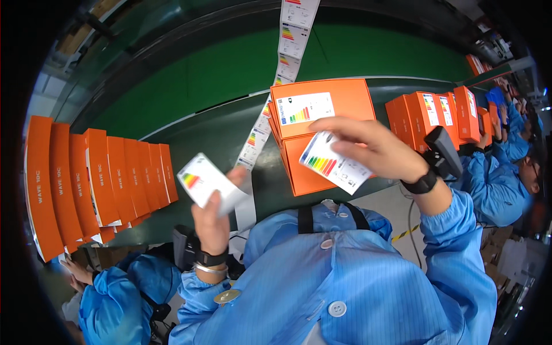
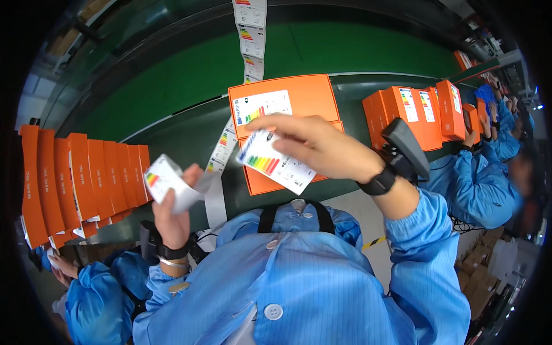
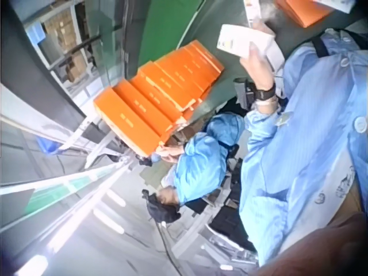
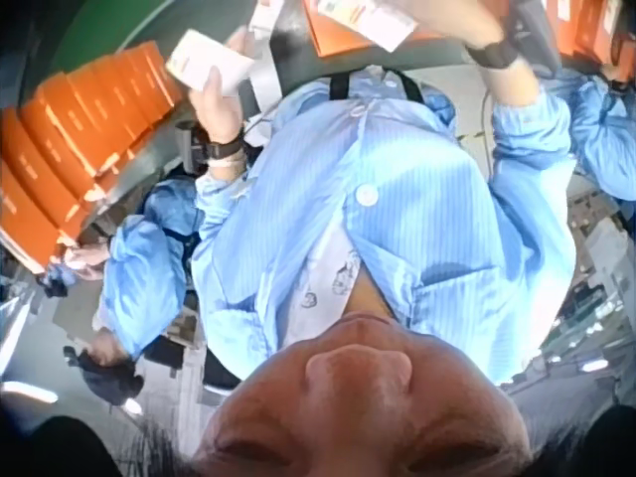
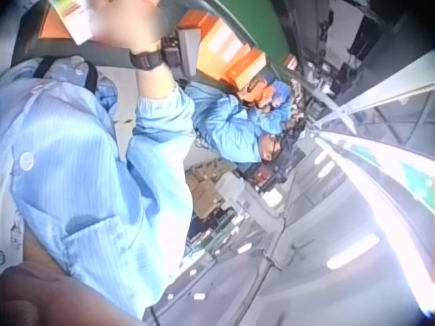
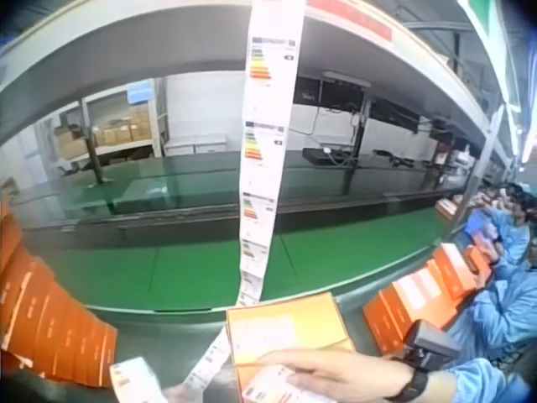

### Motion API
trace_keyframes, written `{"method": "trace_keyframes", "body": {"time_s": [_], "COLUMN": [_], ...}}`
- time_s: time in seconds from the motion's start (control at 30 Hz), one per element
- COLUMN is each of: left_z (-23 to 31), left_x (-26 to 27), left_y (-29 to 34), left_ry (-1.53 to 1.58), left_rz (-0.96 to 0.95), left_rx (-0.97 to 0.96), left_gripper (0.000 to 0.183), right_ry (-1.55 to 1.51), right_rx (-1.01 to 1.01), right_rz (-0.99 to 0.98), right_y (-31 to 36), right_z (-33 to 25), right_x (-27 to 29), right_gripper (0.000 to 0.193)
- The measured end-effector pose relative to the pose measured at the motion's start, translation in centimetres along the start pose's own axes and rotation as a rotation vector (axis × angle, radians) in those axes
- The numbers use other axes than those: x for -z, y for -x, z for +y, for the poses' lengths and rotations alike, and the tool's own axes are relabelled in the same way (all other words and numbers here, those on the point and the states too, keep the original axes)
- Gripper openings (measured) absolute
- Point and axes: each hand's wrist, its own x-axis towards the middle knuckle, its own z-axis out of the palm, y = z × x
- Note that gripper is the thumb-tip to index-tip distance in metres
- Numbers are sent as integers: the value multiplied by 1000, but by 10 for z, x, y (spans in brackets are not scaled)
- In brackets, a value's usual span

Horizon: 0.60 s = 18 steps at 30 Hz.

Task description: Peeling energy labels from a roll and applying them to the back of orange product boxes on a factory assembly line.

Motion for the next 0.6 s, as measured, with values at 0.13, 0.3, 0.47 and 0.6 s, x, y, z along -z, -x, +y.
{"method": "trace_keyframes", "body": {"time_s": [0.13, 0.3, 0.47, 0.6], "left_z": [-21, -53, -58, -60], "left_x": [-30, -32, -35, -33], "left_y": [21, 25, 23, 19], "left_ry": [76, -81, -111, -127], "left_rz": [-210, -357, -353, -358], "left_rx": [91, -48, -85, -143], "left_gripper": [50, 39, 36, 35], "right_ry": [383, 553, 496, 477], "right_rx": [173, 20, 1, -15], "right_rz": [-155, -386, -407, -428], "right_y": [-22, -44, -54, -58], "right_z": [23, 15, 22, 21], "right_x": [-14, -18, -17, -15], "right_gripper": [57, 68, 67, 67]}}
